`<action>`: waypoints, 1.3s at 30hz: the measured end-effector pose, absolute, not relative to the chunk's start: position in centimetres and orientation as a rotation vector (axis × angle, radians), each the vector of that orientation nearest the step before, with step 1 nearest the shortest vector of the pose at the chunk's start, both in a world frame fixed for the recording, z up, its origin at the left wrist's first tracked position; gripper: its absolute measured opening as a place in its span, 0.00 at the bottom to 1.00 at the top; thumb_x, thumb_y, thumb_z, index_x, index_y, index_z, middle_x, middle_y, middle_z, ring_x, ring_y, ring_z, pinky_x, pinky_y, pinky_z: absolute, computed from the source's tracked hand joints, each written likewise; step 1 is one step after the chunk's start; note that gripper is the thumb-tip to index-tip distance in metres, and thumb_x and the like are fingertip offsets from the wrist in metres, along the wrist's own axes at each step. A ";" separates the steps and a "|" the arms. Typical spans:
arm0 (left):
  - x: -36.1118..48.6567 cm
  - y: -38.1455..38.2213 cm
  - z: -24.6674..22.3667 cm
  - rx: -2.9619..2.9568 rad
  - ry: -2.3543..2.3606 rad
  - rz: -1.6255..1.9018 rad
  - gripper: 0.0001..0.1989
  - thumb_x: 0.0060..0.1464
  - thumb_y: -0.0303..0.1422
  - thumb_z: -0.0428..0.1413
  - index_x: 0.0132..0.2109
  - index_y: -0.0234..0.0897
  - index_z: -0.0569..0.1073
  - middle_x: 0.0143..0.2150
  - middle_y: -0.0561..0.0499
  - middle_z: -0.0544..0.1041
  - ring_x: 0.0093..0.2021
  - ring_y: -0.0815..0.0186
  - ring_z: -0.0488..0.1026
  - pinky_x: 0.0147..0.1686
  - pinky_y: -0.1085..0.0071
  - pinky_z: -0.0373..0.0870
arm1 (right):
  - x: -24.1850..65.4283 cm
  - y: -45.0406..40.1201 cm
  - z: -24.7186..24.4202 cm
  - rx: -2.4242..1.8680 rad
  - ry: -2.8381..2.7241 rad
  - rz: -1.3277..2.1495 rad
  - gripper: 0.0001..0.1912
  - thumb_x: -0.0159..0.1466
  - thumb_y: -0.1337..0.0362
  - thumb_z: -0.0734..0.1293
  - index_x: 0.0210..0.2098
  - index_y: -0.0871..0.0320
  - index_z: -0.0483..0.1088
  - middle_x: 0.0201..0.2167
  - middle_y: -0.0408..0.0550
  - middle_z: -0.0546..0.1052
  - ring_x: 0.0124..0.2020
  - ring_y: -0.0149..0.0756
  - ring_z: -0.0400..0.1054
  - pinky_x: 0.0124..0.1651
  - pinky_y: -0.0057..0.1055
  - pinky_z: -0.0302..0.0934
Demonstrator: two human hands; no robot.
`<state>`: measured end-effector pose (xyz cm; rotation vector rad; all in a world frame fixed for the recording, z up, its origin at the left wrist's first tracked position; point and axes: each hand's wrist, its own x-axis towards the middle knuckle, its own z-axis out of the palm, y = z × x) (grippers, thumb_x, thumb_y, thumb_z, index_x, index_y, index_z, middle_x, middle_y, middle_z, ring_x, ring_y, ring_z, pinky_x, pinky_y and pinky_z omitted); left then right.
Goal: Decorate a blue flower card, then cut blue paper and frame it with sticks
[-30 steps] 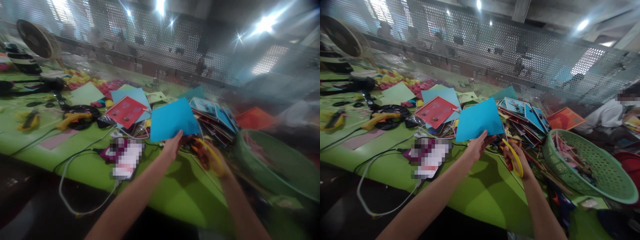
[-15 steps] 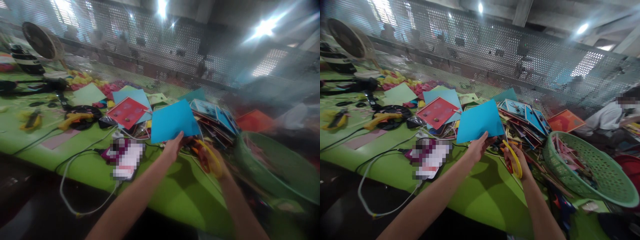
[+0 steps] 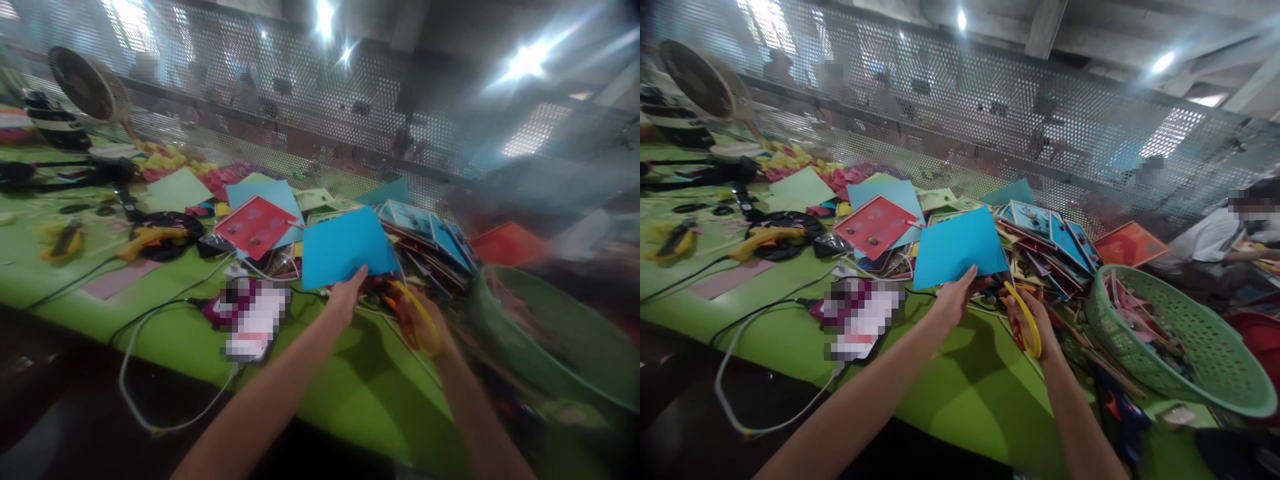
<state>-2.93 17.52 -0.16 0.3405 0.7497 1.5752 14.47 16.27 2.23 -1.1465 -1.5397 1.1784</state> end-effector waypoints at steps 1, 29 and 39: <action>-2.9 17.5 -0.3 0.355 0.785 1.580 0.25 0.43 0.45 0.75 0.46 0.36 0.83 0.42 0.42 0.86 0.56 0.47 0.81 0.66 0.51 0.70 | 14.4 16.3 2.2 -1.157 -1.527 1.186 0.30 0.57 0.34 0.73 0.40 0.55 0.75 0.14 0.36 0.63 0.14 0.28 0.53 0.15 0.25 0.50; -2.3 17.5 -1.7 0.508 0.873 1.492 0.26 0.41 0.52 0.74 0.39 0.35 0.84 0.37 0.42 0.86 0.46 0.50 0.83 0.59 0.53 0.74 | 14.4 16.1 2.5 -1.247 -1.436 1.201 0.35 0.51 0.30 0.74 0.32 0.54 0.66 0.15 0.35 0.65 0.12 0.24 0.55 0.13 0.22 0.49; -2.0 17.2 -1.9 0.590 0.927 1.445 0.24 0.44 0.51 0.73 0.38 0.35 0.85 0.40 0.40 0.86 0.47 0.49 0.83 0.59 0.52 0.73 | 14.8 16.4 2.7 -1.273 -1.326 1.291 0.36 0.48 0.32 0.77 0.38 0.55 0.70 0.16 0.36 0.69 0.13 0.27 0.60 0.15 0.22 0.54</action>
